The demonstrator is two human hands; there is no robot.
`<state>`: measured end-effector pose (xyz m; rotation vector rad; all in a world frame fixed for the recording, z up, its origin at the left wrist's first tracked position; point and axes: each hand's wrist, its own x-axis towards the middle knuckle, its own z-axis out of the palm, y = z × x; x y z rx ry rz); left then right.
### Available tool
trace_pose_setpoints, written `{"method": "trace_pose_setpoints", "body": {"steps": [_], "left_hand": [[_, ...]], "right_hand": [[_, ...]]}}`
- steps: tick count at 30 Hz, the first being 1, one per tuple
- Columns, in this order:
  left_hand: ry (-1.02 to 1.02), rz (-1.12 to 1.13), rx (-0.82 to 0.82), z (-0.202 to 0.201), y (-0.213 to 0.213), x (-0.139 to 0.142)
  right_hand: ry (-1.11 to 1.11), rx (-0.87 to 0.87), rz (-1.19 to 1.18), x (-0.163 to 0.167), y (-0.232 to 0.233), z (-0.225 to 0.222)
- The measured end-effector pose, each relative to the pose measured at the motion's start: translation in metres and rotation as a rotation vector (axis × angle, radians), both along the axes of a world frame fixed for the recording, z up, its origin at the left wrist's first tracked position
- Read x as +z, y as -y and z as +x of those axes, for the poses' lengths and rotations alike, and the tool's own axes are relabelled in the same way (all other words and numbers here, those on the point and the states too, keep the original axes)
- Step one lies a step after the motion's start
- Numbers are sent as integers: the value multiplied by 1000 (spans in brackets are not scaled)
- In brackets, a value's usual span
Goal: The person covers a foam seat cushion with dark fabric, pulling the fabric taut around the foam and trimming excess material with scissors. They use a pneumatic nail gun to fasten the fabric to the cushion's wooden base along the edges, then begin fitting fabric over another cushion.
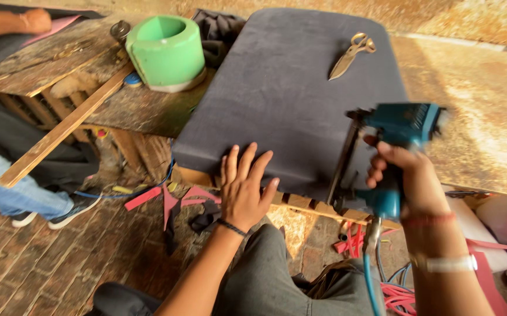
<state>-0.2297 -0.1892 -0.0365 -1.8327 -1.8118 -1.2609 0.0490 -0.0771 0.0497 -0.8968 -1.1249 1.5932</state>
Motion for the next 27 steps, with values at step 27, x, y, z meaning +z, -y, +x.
{"method": "trace_pose_setpoints", "body": {"steps": [27], "left_hand": [[-154,-562,-213,-25,-55,74]], "right_hand": [[384,203,-155,1,-81,-11]]}}
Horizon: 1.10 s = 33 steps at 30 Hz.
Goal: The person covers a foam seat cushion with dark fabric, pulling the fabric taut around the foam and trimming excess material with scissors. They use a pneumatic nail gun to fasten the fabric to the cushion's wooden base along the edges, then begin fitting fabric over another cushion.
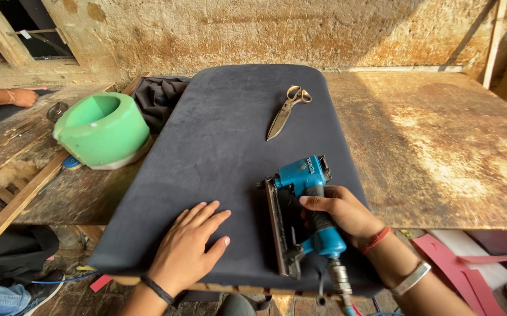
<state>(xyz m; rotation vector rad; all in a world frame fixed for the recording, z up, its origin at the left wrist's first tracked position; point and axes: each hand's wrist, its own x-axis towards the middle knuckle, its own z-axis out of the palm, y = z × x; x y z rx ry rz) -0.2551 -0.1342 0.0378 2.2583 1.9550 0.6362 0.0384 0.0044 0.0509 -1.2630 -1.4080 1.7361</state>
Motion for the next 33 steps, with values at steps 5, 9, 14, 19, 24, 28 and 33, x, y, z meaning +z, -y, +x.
{"method": "trace_pose_setpoints", "body": {"steps": [5,9,14,19,24,28,33], "left_hand": [[-132,-529,-310,-16,-60,26],[226,-449,-255,-13,-129,11],[603,-27,300,21,-221,-24],[155,-288,352,50,-279,-28],[-78,-499,331,62,-303,-14],[-116,-596,406,60,-307,-7],[1053,-708,591,114,-263,-22]], "right_hand": [[270,-21,75,0,-57,24],[203,-1,18,-16,-54,27],[117,-29,-25,-17,-37,24],[220,-96,-166,-16,-32,17],[361,-237,-70,-35,-39,95],[348,-399,-46,-62,-74,223],[565,-333,129,-100,-139,362]]}}
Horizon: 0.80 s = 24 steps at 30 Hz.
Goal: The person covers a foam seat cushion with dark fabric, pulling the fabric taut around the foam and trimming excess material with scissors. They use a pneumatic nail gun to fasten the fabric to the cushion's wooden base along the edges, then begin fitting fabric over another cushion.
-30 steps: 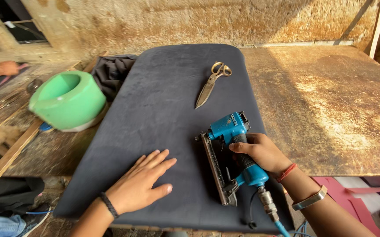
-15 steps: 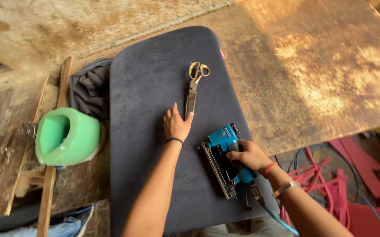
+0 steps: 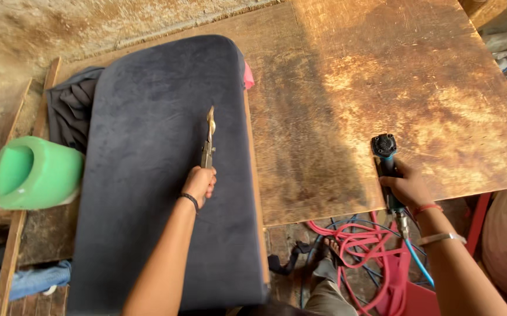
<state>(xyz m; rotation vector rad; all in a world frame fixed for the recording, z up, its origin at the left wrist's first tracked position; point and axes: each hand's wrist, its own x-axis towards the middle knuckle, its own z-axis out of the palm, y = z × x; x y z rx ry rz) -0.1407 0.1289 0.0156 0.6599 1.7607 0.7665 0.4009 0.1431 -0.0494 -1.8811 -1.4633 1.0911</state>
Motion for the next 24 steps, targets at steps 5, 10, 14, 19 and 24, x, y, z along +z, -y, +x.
{"method": "trace_pose_setpoints", "body": {"steps": [5,10,14,19,24], "left_hand": [[345,80,86,112,44,-17],[357,-108,-58,212,42,-32],[310,-178,-136,288,26,-56],[172,-252,-192,355,-3,-77],[-113,-208,-637,385,-30,-85]], "right_hand": [[577,70,10,-22,-30,74],[728,72,82,-39,-45,92],[713,46,-8,-48,-46,89],[653,31,-72,-46,-46,88],[572,15,-134,-42,-43,84]]}}
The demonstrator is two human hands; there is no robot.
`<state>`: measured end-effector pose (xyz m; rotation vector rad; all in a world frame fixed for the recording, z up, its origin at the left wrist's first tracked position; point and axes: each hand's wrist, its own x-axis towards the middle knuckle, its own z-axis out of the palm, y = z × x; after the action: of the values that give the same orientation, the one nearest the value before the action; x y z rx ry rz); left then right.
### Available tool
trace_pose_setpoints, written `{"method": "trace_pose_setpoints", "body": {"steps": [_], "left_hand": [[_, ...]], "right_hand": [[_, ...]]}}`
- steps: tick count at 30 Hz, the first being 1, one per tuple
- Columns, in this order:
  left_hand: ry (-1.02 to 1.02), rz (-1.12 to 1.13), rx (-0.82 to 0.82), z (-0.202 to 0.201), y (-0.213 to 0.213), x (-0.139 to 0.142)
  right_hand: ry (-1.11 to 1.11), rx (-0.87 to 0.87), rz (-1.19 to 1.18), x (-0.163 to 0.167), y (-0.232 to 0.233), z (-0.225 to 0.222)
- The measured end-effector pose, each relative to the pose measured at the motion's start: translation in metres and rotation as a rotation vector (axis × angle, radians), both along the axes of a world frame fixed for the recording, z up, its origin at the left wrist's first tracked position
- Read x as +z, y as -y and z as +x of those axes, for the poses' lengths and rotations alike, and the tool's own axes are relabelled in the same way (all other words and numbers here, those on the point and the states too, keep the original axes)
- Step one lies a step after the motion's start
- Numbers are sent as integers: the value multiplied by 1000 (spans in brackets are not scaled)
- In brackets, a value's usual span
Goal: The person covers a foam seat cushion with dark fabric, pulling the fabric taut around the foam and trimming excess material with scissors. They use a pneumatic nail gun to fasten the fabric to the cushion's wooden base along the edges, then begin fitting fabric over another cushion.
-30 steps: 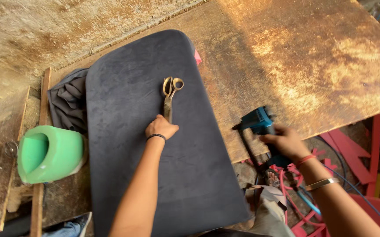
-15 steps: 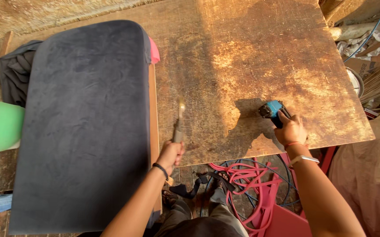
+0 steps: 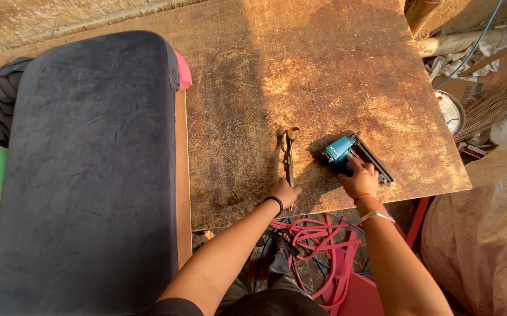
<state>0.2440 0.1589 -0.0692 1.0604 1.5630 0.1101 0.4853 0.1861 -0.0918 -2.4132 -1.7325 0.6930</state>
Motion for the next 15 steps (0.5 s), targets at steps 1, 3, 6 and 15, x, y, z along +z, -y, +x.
{"method": "trace_pose_setpoints", "body": {"steps": [1,3,6,15], "left_hand": [[-43,33,-61,1,-2,-1],[-125,98,-182,-2,-1,-2],[-43,225,-279,-25,13,-6],[-129,489,277,-197,94,51]], "right_hand": [[-35,-12,2,1,3,-4],[-64,-3,74,3,17,-13],[-127,91,280,10,42,-38],[-678,515,282,73,70,-207]]}}
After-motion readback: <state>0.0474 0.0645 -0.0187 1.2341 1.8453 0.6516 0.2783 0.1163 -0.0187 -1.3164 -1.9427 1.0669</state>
